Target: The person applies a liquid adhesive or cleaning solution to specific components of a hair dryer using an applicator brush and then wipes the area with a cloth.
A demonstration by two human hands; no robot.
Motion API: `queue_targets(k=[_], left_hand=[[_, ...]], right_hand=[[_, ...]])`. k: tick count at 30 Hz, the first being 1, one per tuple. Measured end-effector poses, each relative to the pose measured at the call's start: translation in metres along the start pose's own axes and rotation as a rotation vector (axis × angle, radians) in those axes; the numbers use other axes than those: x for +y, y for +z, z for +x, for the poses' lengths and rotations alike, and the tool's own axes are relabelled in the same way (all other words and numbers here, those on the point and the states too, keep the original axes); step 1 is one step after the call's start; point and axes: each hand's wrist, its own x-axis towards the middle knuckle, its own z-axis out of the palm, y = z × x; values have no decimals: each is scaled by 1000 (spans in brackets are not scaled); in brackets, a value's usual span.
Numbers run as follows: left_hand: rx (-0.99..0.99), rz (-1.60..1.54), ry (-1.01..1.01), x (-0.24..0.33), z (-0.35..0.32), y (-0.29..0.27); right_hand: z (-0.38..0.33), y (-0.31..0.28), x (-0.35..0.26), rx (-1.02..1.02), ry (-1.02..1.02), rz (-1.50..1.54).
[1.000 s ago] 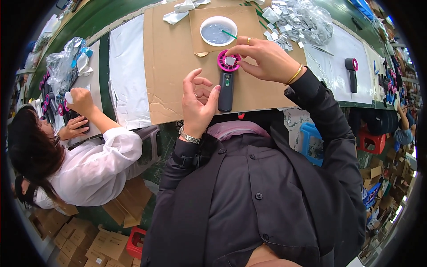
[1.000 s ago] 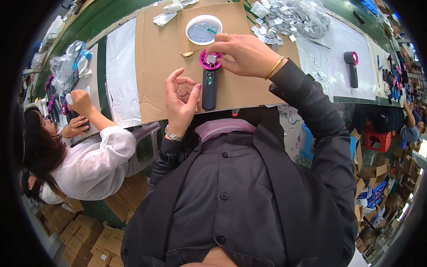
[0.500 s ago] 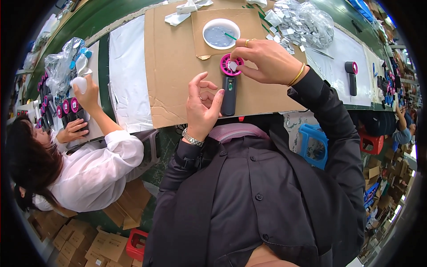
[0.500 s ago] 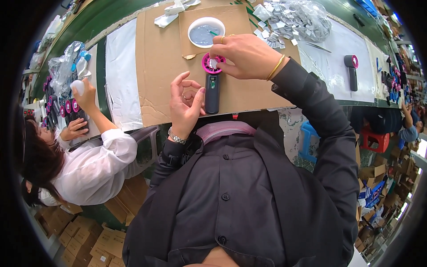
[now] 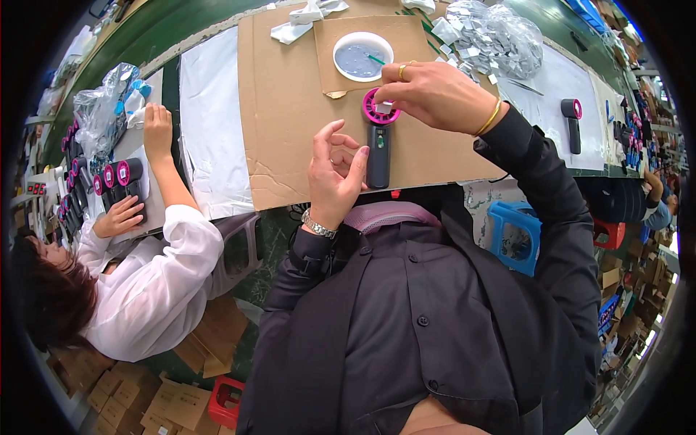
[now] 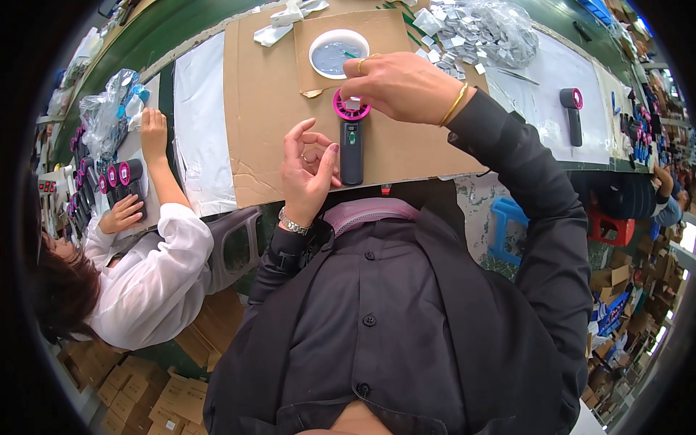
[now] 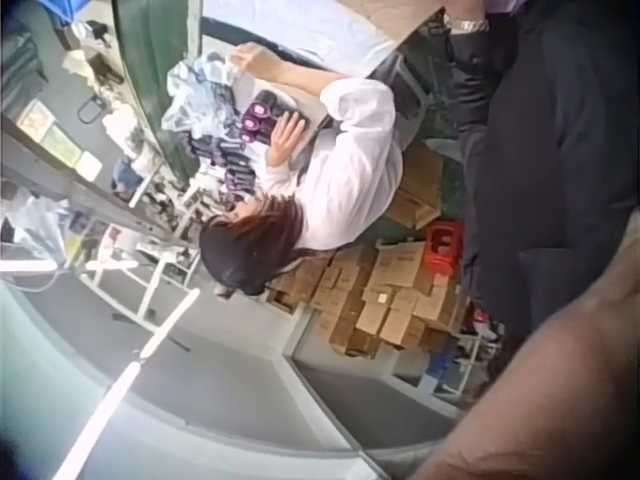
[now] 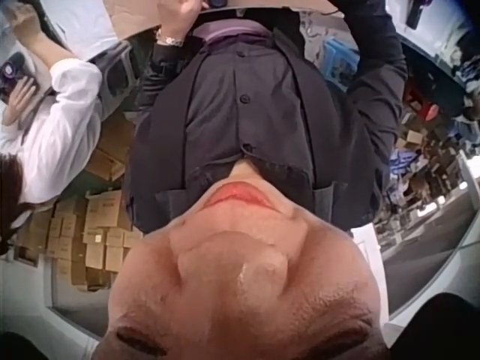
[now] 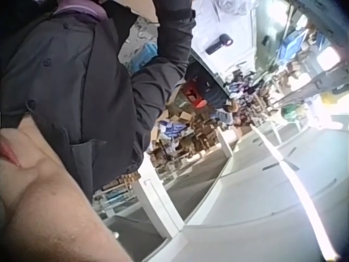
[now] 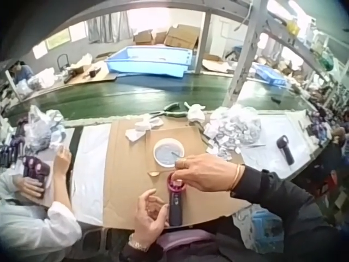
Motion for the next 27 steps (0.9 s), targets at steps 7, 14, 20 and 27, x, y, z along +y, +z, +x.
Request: queue_targets(k=[7, 14, 20, 27], left_hand=[[-11, -21, 21, -6, 2, -1], [-25, 102, 39, 11, -1, -7], [163, 556, 302, 98, 63, -57], [-19, 1163, 340, 37, 224, -96]], right_hand=[[1, 0, -3, -8, -10, -20], [-17, 11, -20, 207, 142, 62], [-42, -1, -12, 391, 381, 118], [-37, 1, -7, 530, 530, 144]])
